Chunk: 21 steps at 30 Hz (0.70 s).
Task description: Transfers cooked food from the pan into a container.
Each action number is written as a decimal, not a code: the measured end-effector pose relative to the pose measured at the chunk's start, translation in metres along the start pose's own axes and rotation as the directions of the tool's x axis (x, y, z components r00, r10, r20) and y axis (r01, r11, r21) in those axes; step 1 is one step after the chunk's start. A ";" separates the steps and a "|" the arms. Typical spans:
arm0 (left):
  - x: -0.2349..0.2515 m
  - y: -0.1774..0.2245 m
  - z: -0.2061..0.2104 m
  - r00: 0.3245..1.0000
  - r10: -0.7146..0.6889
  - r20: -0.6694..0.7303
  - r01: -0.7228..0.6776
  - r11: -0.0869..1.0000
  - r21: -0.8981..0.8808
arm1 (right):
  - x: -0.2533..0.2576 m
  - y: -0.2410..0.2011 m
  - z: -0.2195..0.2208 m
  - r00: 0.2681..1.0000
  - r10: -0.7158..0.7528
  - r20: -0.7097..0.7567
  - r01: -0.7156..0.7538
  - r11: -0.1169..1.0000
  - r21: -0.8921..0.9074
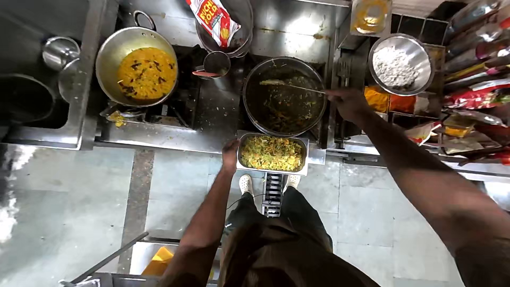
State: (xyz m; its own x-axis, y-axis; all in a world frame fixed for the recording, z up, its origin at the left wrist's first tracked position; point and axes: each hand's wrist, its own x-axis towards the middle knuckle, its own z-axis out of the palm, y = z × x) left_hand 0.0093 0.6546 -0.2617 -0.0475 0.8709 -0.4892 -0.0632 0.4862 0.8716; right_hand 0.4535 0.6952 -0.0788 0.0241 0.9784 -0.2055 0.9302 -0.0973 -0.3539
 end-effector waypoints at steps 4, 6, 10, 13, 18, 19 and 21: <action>0.001 0.002 0.000 1.000 -0.013 -0.005 0.013 1.000 0.021 | 0.008 0.004 0.003 0.994 -0.051 0.093 0.059 0.995 -0.082; 0.001 0.000 0.000 1.000 -0.008 -0.016 0.008 1.000 -0.006 | -0.016 0.022 -0.001 0.980 -0.156 0.124 0.166 0.983 -0.074; 0.001 0.000 -0.002 1.000 0.010 0.009 -0.009 0.999 -0.041 | -0.064 0.043 -0.032 0.956 -0.247 0.160 0.263 0.961 -0.087; 0.001 -0.001 -0.001 1.000 0.003 0.011 -0.003 0.999 -0.041 | -0.054 0.034 -0.051 0.964 -0.245 0.106 0.257 0.959 -0.122; 0.001 -0.006 0.002 1.000 0.003 0.006 -0.002 0.998 -0.058 | 0.011 0.002 -0.056 0.981 -0.185 -0.052 0.160 0.937 -0.310; 0.001 -0.006 0.002 1.000 0.016 0.009 -0.016 0.998 -0.059 | 0.020 0.001 -0.057 0.984 -0.168 -0.059 0.138 0.926 -0.351; 0.001 -0.006 0.003 0.999 0.030 0.011 -0.030 0.998 -0.058 | 0.024 -0.001 -0.061 0.995 -0.091 -0.031 0.070 0.906 -0.418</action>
State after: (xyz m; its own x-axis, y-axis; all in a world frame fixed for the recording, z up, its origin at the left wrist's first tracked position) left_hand 0.0122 0.6526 -0.2674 -0.0385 0.8859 -0.4622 -0.1191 0.4552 0.8824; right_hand 0.4757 0.7297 -0.0273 -0.0496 0.9884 -0.1437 0.9973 0.0568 0.0469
